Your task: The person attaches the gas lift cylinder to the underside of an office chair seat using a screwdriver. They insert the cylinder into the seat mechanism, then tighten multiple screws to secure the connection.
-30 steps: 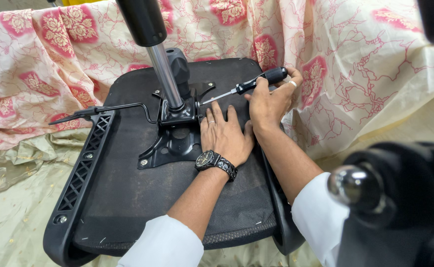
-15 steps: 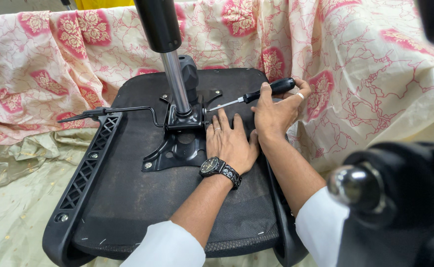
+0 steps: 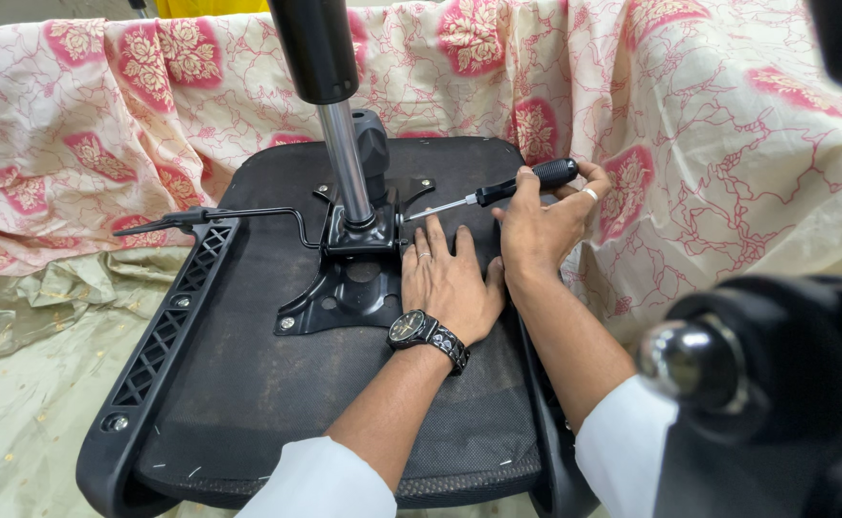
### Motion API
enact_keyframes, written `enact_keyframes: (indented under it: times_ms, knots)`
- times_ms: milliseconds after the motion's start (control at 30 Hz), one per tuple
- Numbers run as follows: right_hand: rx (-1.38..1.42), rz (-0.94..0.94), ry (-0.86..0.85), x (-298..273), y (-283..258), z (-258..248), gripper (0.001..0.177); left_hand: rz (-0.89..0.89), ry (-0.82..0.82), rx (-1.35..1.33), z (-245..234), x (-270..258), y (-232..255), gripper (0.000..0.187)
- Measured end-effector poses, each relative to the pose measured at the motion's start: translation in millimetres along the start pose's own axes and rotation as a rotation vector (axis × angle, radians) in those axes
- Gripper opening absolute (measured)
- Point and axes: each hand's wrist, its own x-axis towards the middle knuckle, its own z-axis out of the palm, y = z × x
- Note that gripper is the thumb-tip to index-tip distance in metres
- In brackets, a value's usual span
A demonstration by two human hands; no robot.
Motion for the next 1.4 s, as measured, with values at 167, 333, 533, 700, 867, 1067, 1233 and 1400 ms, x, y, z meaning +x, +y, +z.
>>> enact_keyframes:
  times_ms: [167, 333, 533, 700, 867, 1067, 1233, 1400]
  knots:
    - [0.024, -0.011, 0.001, 1, 0, 0, 0.053, 0.002, -0.009, 0.007, -1, 0, 0, 0.069]
    - [0.017, -0.018, -0.009, 0, -3, 0, 0.055, 0.007, 0.002, 0.003, -1, 0, 1, 0.070]
    - [0.043, 0.057, -0.005, 2, -3, 1, 0.053, -0.009, -0.015, 0.004, -1, 1, 1, 0.070]
    - [0.038, 0.034, 0.018, 4, 4, 2, 0.050, 0.000, 0.013, -0.003, 0, 1, 0, 0.070]
    - [0.020, -0.029, 0.000, 4, 7, 1, 0.055, 0.005, 0.020, 0.004, 1, 0, 1, 0.070]
    - [-0.039, 0.005, -0.013, 2, 3, 2, 0.055, 0.012, 0.021, 0.011, 2, 2, 0, 0.071]
    - [0.030, 0.054, -0.022, 6, 8, 3, 0.059, 0.003, 0.004, 0.004, 1, 1, 0, 0.072]
    - [-0.024, 0.001, -0.051, 3, 12, 2, 0.064, 0.006, 0.000, 0.003, -2, 0, 1, 0.072]
